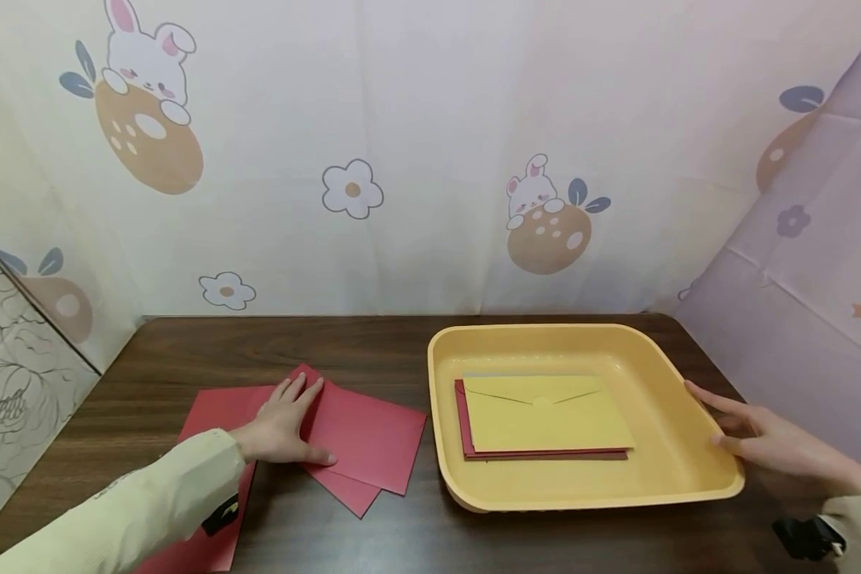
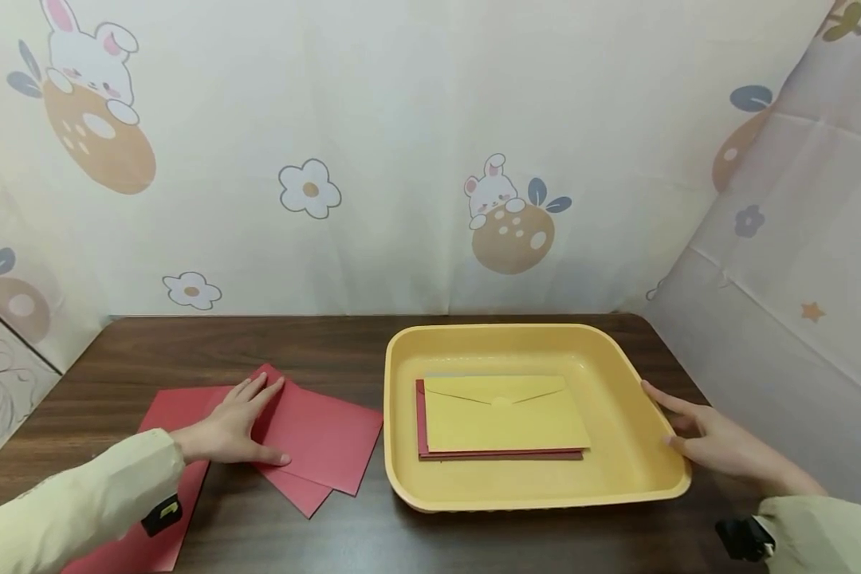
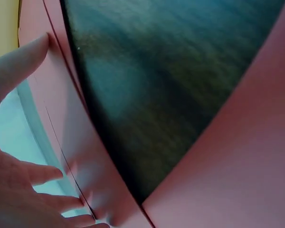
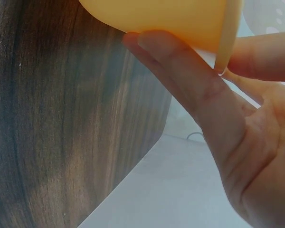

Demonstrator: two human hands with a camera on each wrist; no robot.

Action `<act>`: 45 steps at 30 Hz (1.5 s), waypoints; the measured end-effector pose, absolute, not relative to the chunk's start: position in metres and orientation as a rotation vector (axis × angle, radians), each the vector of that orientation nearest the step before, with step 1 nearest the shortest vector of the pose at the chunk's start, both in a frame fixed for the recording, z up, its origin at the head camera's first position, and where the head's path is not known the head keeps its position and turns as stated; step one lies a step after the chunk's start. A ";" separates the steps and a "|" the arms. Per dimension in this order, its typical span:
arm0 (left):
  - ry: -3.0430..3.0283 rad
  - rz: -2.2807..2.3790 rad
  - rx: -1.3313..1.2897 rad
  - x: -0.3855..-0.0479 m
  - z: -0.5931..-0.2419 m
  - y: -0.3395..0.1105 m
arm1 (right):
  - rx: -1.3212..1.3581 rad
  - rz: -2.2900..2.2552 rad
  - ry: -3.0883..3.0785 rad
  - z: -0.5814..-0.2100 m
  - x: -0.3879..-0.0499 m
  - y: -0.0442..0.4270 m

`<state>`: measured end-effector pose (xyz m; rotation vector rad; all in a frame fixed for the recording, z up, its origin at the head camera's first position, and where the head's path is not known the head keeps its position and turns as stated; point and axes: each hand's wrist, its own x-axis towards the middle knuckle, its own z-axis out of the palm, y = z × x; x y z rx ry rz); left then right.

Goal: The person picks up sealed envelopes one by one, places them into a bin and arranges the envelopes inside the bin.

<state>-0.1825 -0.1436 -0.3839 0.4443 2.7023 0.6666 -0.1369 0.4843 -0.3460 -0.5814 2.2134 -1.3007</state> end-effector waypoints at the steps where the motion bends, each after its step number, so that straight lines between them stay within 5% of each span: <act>1: 2.702 0.667 0.433 -0.182 -0.385 -0.144 | -0.594 -1.317 2.200 -0.347 -0.137 0.484; 21: 2.867 0.652 0.194 -0.169 -0.394 -0.130 | -0.717 -1.140 2.416 -0.347 -0.134 0.483; 45: 2.941 0.604 -0.041 -0.166 -0.381 -0.137 | -0.561 -1.239 2.288 -0.348 -0.136 0.485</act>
